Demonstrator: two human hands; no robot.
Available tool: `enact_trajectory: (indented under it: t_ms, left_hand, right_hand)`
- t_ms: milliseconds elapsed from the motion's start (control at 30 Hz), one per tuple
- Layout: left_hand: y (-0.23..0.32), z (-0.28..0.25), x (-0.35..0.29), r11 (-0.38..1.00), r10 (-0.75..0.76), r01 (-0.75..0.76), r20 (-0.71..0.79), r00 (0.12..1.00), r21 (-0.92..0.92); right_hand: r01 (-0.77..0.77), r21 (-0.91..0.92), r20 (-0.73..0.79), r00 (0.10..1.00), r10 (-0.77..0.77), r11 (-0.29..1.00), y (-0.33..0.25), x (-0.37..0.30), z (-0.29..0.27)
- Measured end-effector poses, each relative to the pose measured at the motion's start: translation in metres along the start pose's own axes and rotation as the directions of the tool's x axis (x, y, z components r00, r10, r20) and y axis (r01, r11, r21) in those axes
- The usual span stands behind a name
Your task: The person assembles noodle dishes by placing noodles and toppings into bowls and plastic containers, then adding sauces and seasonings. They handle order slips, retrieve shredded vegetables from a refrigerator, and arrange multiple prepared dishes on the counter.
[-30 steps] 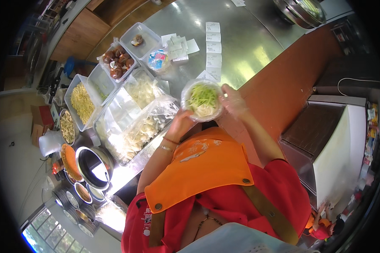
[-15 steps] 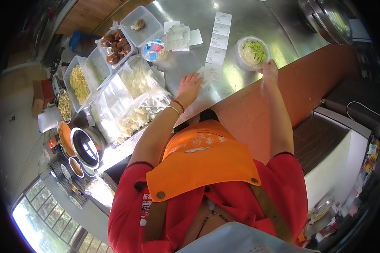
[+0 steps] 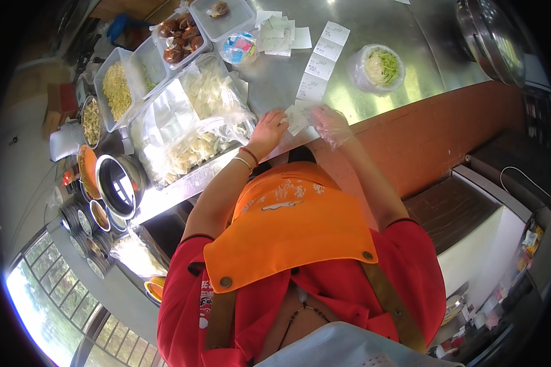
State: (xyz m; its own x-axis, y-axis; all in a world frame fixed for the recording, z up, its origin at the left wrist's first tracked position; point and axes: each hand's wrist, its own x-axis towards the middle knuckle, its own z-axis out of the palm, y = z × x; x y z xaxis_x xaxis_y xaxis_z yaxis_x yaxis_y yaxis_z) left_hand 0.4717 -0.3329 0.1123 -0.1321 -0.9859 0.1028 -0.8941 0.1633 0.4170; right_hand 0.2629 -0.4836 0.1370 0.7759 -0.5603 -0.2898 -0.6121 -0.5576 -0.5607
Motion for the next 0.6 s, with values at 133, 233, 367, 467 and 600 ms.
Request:
enact_trajectory:
  t_ms: [133,233,367,467,600]
  left_hand:
    - [-0.007,-0.023,-0.018,0.992,0.125,-0.125,0.057,0.991,0.0]
    - [-0.008,-0.033,-0.032,0.98,0.133,-0.154,0.167,0.977,0.122]
    - [-0.007,-0.035,-0.029,0.943,0.065,-0.145,0.26,0.963,0.3]
    - [-0.002,-0.04,-0.027,0.96,-0.004,-0.069,0.262,0.965,0.271]
    - [-0.011,-0.034,-0.042,0.987,-0.065,0.047,0.113,0.991,0.156]
  right_hand:
    - [-0.009,-0.208,0.092,0.995,0.029,0.978,0.001,0.021,0.009]
    - [0.008,-0.2,0.089,0.996,0.01,0.98,-0.004,0.016,0.006]
    - [0.031,-0.138,0.004,1.0,-0.031,0.99,-0.007,0.006,0.005]
    - [0.034,-0.125,-0.139,0.989,-0.051,0.992,-0.005,-0.007,0.004]
    - [0.111,-0.055,-0.381,0.916,-0.123,0.992,-0.007,-0.021,-0.009]
